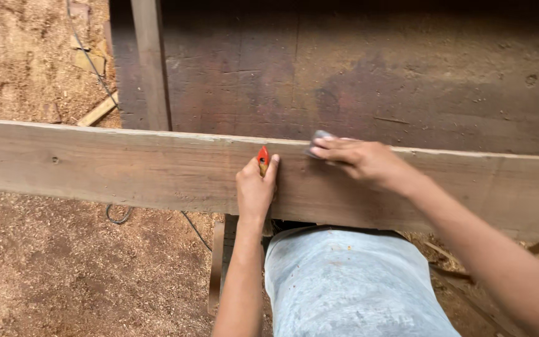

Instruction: The person sands the edge and surface of a long wooden plank by hand using a piece of sandpaper while holding a small marker.

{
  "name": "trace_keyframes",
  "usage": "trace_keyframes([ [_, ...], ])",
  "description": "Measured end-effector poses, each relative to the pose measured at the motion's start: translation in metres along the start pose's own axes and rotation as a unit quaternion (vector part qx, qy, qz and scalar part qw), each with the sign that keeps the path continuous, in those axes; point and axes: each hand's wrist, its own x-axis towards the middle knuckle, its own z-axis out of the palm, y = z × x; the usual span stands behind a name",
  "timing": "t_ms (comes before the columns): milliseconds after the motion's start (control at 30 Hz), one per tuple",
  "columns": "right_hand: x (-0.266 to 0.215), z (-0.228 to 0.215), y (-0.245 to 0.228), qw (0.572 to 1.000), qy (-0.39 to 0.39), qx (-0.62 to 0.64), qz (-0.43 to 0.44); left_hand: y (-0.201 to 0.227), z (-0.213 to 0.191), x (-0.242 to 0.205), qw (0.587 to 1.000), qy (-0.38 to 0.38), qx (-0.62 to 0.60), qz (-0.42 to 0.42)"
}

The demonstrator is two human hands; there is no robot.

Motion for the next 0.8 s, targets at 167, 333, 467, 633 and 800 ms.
trace_keyframes([
  [167, 0.013, 0.006, -0.013, 0.987, 0.107, 0.02, -0.119, 0.01, -0.005, -0.002, 0.999, -0.019, -0.034, -0.025],
  [333, 0.008, 0.016, -0.005, 0.989, 0.116, 0.035, -0.083, 0.006, 0.001, -0.004, 1.0, -0.013, -0.005, -0.016],
  [467, -0.019, 0.008, 0.006, 0.989, 0.138, 0.012, -0.043, -0.001, 0.009, -0.006, 0.992, 0.011, 0.106, 0.064],
  [633, -0.005, 0.038, -0.012, 0.96, 0.26, 0.003, -0.109, 0.006, 0.031, -0.019, 0.983, 0.01, 0.129, 0.133],
  [800, -0.045, 0.039, 0.003, 0.95, 0.308, -0.043, 0.029, 0.012, 0.049, -0.022, 0.989, -0.031, 0.088, 0.113],
])
